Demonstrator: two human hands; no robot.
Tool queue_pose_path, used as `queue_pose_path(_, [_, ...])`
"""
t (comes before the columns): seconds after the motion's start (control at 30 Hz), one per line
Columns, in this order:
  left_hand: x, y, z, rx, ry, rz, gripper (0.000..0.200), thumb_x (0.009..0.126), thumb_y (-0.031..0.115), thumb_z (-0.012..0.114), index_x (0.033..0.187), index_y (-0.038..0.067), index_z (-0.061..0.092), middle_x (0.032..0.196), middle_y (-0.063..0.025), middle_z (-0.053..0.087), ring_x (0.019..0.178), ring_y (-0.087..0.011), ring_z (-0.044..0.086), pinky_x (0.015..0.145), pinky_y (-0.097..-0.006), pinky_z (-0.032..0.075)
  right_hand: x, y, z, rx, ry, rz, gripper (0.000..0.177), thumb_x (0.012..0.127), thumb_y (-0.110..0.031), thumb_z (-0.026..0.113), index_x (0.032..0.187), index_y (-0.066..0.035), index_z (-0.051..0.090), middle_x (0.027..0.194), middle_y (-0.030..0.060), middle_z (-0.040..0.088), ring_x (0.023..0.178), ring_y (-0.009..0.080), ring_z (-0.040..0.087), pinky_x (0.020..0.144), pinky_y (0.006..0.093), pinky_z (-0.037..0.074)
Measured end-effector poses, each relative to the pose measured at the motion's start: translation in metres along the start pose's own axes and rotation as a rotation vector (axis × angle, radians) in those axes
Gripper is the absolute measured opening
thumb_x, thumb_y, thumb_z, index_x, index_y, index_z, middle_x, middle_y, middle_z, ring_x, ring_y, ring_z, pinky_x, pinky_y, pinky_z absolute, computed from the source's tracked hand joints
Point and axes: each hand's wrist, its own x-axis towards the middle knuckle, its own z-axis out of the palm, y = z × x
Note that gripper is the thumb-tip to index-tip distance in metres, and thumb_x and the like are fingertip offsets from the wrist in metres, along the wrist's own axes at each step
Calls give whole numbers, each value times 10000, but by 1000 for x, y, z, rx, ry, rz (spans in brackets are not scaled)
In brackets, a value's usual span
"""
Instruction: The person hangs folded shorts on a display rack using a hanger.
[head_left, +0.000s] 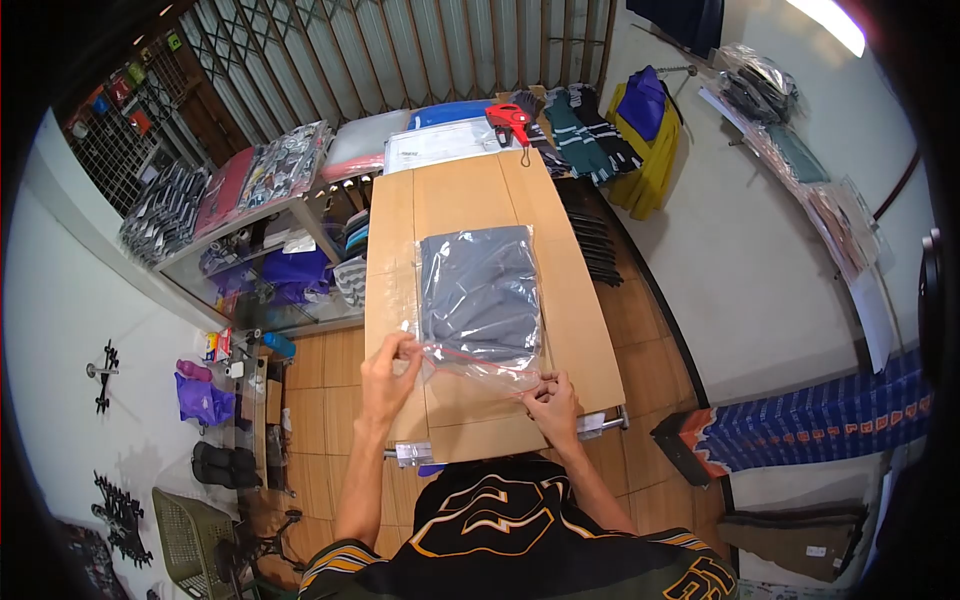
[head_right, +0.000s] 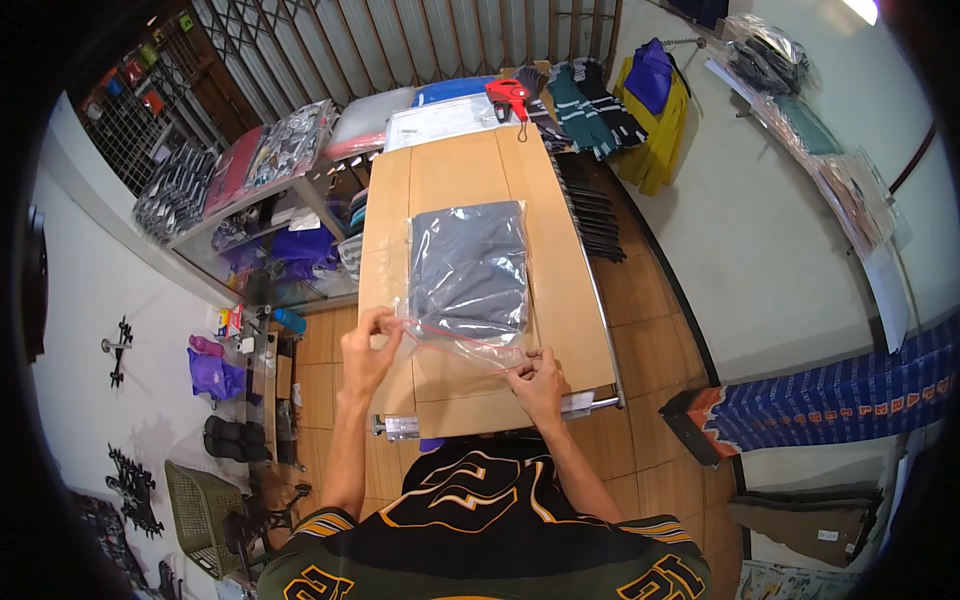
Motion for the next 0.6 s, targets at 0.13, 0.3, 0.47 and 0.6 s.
queue_pose_path(0.13, [27, 10, -18, 39, 2, 63, 292, 800, -37, 733, 1054, 16, 600, 881, -121, 738, 805, -176, 725, 719, -281, 569, -3, -6, -3, -14, -7, -9, 386, 737, -51, 739, 1041, 53, 526, 674, 89, 677, 546, 127, 645, 526, 255, 494])
queue_pose_path(0.3, [51, 8, -26, 69, -19, 116, 297, 796, -21, 751, 1052, 9, 603, 895, -119, 737, 811, -170, 730, 717, -264, 571, -3, -1, -2, -7, 10, -27, 389, 759, -45, 752, 1043, 43, 502, 668, 73, 652, 531, 104, 625, 492, 241, 488])
queue_pose_path(0.47, [49, 24, -23, 73, -43, 164, 248, 757, -20, 761, 970, 17, 640, 876, -101, 729, 788, -178, 714, 706, -285, 557, -3, 1, 2, -32, 81, -82, 268, 806, -52, 736, 947, 29, 523, 650, 53, 623, 509, 83, 592, 465, 229, 485])
queue_pose_path(0.6, [18, 36, -5, 31, -202, 297, 217, 734, 3, 760, 924, 38, 662, 840, -87, 711, 775, -216, 695, 697, -315, 543, -11, 5, 3, 114, 126, 36, 223, 827, -101, 733, 728, 11, 568, 568, 35, 584, 500, 74, 557, 471, 247, 458])
